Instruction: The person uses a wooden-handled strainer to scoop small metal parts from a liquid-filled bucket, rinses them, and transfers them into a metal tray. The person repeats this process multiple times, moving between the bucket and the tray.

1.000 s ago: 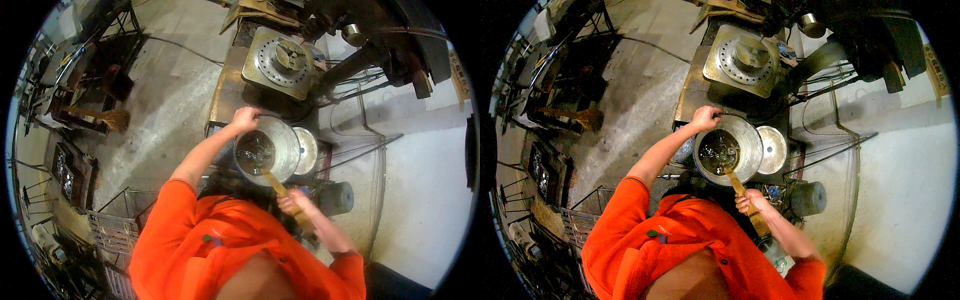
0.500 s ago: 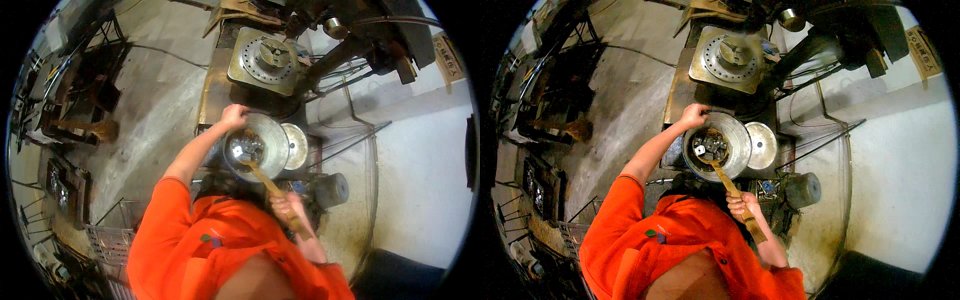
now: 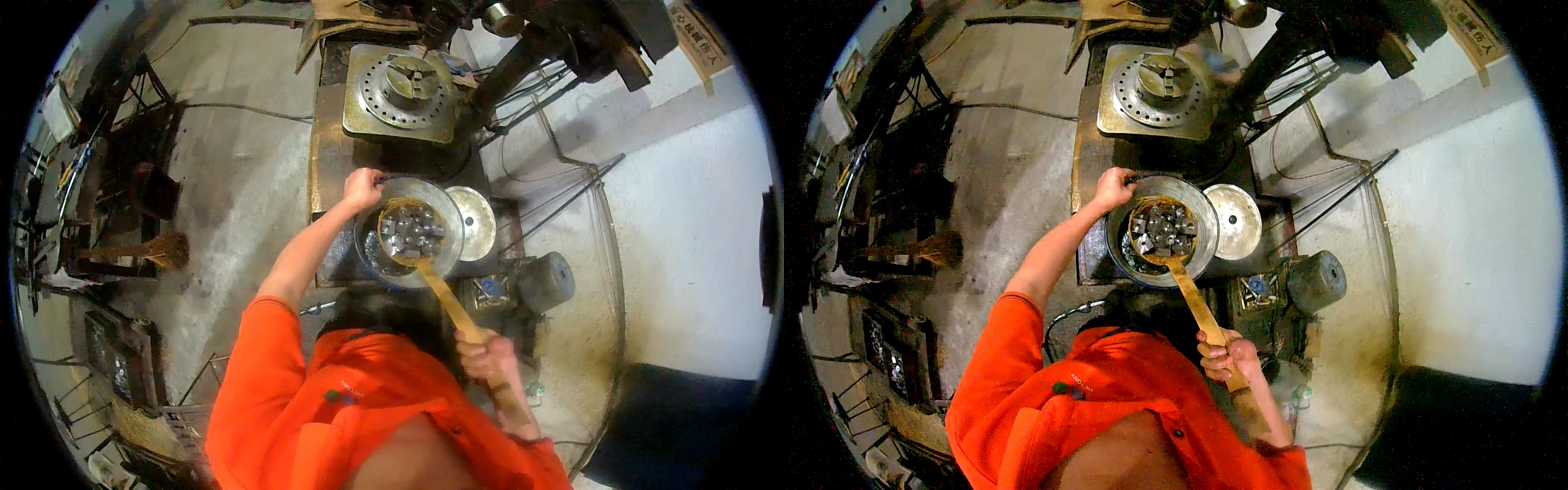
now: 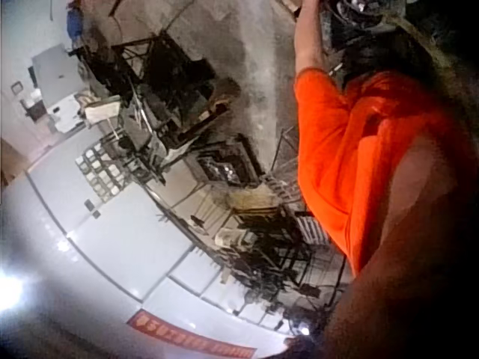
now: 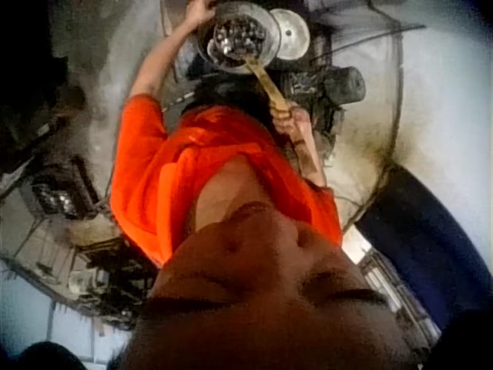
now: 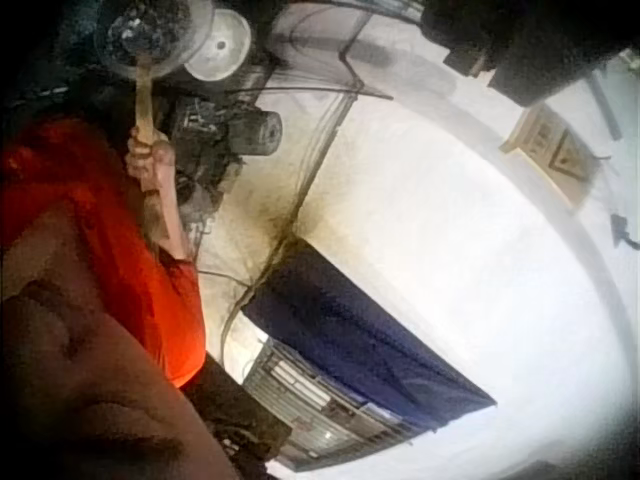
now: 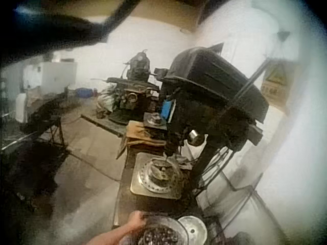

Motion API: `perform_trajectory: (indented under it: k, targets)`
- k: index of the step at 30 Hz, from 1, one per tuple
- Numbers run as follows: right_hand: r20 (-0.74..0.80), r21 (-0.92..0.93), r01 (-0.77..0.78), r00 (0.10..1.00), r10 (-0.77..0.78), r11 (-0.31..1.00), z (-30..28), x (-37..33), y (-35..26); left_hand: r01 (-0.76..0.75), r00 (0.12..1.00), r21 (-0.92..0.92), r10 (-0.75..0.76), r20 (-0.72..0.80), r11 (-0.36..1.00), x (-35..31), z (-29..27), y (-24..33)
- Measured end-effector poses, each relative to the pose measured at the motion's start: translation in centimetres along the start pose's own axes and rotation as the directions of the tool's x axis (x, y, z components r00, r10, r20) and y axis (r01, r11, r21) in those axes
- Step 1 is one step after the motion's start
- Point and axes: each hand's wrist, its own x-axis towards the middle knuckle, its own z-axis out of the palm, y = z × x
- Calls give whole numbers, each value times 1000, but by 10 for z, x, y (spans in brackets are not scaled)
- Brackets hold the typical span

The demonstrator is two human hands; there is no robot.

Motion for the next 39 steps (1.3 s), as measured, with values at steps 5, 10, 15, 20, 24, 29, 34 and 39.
perform_trajectory:
  k: [5,10,15,20,24,29,34,39]
  targets:
    - [19,19,-28,999,28,999,2,-21,0,16,999,36,-15,-40,999,0,4,-5]
    - [8,46,9,1000,-10,999,10,-60,10,61,998,75,-58,-35,995,-2,0,8]
    - [-129,51,76,989,-69,996,-12,-101,20,80,996,88,-76,-43,993,1,4,-2]
    - [-116,-72,93,988,-101,993,-41,-116,19,40,997,141,-30,-72,989,-1,6,1]
    - [-159,-146,120,977,-143,982,-82,-131,13,37,996,187,-22,-85,982,-2,3,2]
    - [-177,-230,83,976,-126,970,-122,-132,-1,79,996,181,-70,-52,980,-3,1,12]
    - [-246,-286,27,964,-101,958,-135,-130,-10,97,995,200,-95,-20,975,-8,-5,22]
    - [-284,-320,10,953,-105,947,-140,-127,-14,116,993,183,-115,-16,976,-8,-6,22]
